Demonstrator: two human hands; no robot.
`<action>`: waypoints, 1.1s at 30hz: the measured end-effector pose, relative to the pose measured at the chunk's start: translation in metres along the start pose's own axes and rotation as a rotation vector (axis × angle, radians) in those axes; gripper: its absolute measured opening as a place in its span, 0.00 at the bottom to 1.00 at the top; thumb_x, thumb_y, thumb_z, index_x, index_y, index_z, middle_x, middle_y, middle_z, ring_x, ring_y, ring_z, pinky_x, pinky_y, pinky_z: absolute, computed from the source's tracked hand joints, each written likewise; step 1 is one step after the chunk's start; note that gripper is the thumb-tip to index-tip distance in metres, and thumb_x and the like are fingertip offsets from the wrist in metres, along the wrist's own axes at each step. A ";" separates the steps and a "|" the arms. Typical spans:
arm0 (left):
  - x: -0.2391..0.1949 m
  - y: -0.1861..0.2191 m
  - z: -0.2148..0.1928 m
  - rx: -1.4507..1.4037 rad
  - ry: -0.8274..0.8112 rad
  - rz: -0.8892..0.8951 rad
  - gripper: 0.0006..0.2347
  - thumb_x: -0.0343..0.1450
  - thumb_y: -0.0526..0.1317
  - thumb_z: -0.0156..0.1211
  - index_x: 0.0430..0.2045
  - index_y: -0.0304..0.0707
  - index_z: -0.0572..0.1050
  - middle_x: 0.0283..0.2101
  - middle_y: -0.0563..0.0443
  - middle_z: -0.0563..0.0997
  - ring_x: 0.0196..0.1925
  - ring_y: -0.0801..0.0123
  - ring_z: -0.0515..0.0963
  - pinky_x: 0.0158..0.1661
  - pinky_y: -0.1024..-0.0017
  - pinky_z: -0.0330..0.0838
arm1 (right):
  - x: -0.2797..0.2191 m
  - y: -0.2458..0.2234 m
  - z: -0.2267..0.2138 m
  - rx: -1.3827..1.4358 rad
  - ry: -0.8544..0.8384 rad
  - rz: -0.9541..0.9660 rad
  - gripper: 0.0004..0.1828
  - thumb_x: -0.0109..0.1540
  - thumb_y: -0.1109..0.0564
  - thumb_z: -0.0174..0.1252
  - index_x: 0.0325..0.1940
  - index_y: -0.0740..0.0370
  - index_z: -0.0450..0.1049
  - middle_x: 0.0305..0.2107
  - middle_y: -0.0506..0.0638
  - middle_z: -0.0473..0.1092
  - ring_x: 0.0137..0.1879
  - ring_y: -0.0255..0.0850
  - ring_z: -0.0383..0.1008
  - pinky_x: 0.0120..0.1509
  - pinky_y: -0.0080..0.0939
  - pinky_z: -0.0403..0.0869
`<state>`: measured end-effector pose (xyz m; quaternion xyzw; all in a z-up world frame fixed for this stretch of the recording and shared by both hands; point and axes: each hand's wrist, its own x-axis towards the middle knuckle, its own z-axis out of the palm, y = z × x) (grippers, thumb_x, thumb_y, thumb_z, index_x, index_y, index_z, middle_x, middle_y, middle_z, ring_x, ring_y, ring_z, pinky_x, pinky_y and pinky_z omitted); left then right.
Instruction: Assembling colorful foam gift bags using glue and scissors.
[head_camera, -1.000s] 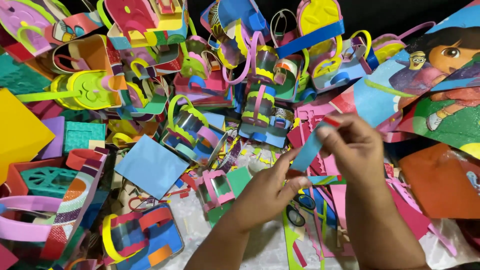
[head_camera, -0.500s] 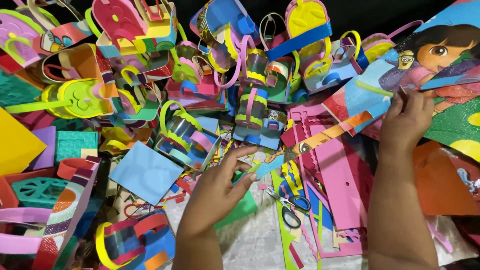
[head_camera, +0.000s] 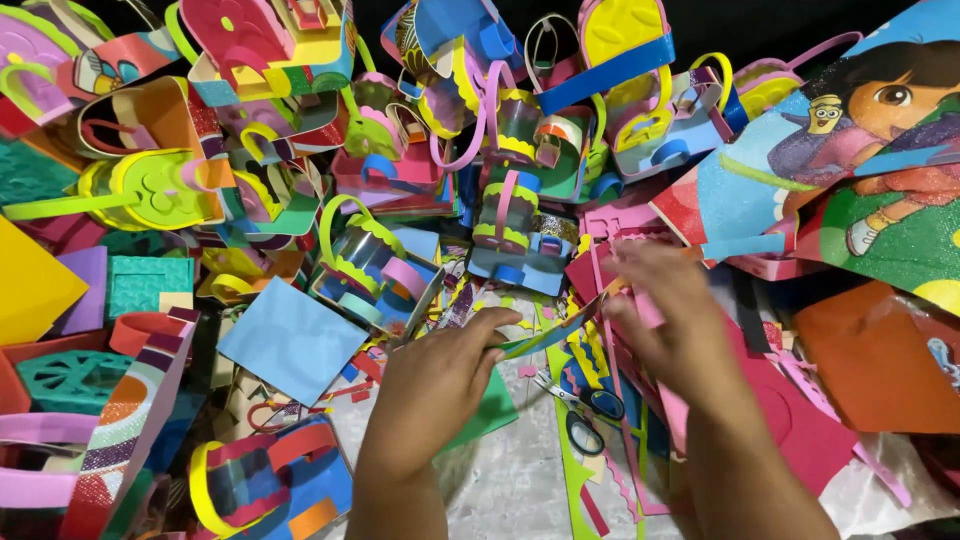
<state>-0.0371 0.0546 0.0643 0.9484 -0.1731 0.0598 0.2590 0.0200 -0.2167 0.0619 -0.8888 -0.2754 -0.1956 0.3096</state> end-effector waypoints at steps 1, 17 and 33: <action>0.001 0.004 -0.001 0.000 0.001 0.000 0.14 0.74 0.40 0.54 0.55 0.56 0.69 0.44 0.65 0.86 0.40 0.61 0.86 0.26 0.52 0.77 | -0.003 -0.009 0.011 0.000 0.000 -0.001 0.21 0.67 0.46 0.55 0.62 0.54 0.74 0.61 0.55 0.71 0.68 0.51 0.67 0.71 0.55 0.64; -0.040 0.016 -0.059 -0.085 0.444 -0.153 0.16 0.75 0.48 0.53 0.54 0.44 0.74 0.51 0.56 0.84 0.50 0.62 0.82 0.45 0.63 0.74 | -0.021 -0.014 0.135 0.614 -0.658 -0.061 0.29 0.53 0.55 0.76 0.50 0.54 0.65 0.60 0.54 0.67 0.66 0.48 0.69 0.65 0.45 0.69; -0.059 0.019 -0.074 -0.491 0.647 -0.212 0.21 0.74 0.53 0.50 0.55 0.37 0.70 0.57 0.46 0.81 0.62 0.58 0.81 0.60 0.60 0.74 | -0.006 -0.059 0.121 0.720 -0.739 0.317 0.48 0.54 0.49 0.70 0.75 0.49 0.54 0.73 0.47 0.54 0.76 0.49 0.59 0.73 0.50 0.63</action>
